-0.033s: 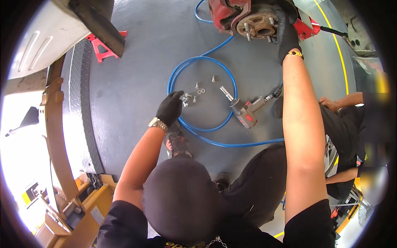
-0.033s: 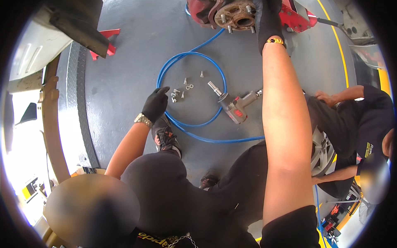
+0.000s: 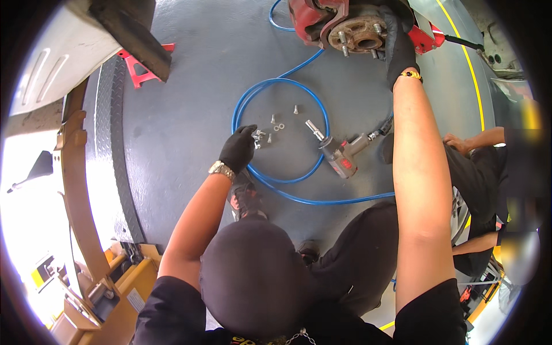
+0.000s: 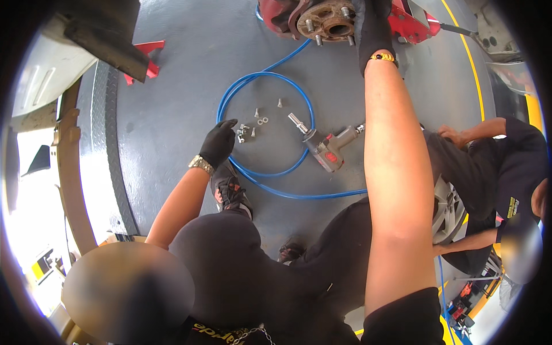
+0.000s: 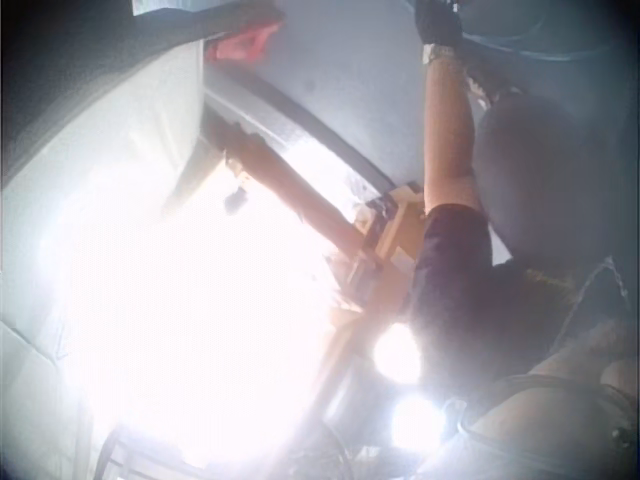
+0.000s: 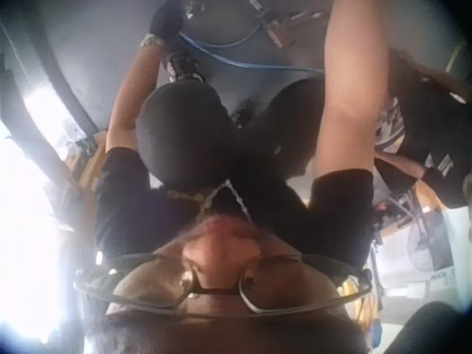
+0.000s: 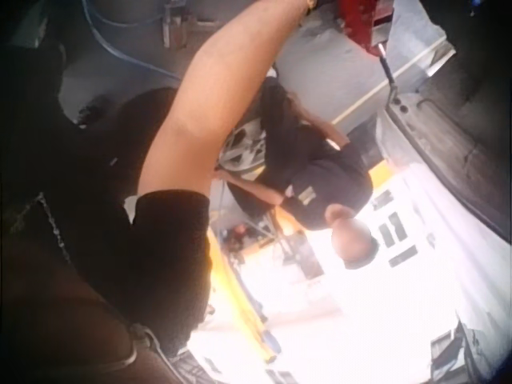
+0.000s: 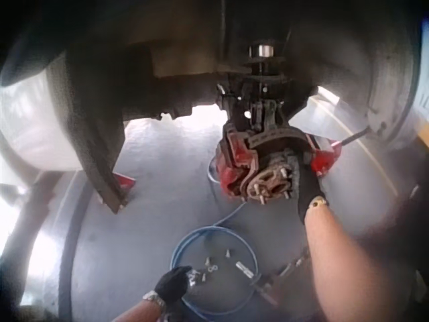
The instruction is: The person uses a pneumatic impact wrench to remove lug nuts from a wheel hub, then uses a hammer to tap and loosen the brake rotor. The rotor is partially dislodged but not fully removed by the end of the clip.
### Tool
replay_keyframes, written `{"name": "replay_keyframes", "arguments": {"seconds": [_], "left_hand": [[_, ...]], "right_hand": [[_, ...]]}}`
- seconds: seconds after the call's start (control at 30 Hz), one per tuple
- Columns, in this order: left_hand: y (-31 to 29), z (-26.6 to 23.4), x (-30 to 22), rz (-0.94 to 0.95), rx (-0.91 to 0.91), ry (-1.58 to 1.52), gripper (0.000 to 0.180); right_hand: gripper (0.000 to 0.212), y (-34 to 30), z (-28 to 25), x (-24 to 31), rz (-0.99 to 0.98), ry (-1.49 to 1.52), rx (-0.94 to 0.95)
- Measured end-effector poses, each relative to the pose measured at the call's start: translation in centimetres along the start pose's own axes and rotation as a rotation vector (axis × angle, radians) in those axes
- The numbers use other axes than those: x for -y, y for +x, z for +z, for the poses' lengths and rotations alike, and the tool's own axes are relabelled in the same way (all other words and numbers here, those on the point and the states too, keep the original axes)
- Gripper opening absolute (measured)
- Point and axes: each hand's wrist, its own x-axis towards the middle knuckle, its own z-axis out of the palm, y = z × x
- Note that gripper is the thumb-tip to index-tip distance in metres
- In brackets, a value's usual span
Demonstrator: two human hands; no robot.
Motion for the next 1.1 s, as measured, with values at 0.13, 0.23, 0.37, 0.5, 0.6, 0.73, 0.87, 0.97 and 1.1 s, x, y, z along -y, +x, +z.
{"name": "replay_keyframes", "arguments": {"seconds": [0.13, 0.23, 0.37, 0.5, 0.6, 0.73, 0.87, 0.97, 1.1], "left_hand": [[2.7, 3.2, 0.8, -0.11, 0.208, 0.139, 0.041], [5.1, 4.2, 0.3, -0.152, 0.24, 0.287, 0.041], [5.4, 5.8, 1.8, -0.104, 0.242, 0.384, 0.032], [6.7, 7.4, 4.0, -0.052, 0.172, 0.216, 0.028], [6.3, 6.6, 5.6, -0.054, 0.064, 0.167, 0.029], [6.9, 6.6, 4.0, -0.14, 0.139, 0.403, 0.033], [6.8, 6.0, 3.9, -0.133, 0.167, 0.424, 0.041], [6.6, 6.2, 3.6, -0.045, 0.134, 0.375, 0.047], [5.9, 6.0, 3.1, -0.022, 0.16, 0.301, 0.048]], "right_hand": [[0.044, 2.2, 0.5, -2.1, -0.135, 0.309, 0.144], [0.031, 2.5, 0.4, -1.0, -0.274, 0.43, 0.185], [0.032, 0.1, 0.7, -1.0, -0.285, 0.284, 0.061], [0.038, 1.4, 0.9, -1.6, -0.409, 0.128, -0.129], [0.051, -0.5, 1.3, 0.9, -0.167, -0.046, -0.091], [0.074, 0.0, 0.8, -0.3, -0.344, -0.097, -0.082], [0.077, -0.7, 0.4, 0.2, -0.26, -0.025, -0.059], [0.068, 1.0, -3.1, -4.0, -0.067, 0.35, 0.025], [0.055, -5.2, -8.8, -17.1, -0.18, 0.267, -0.151]]}}
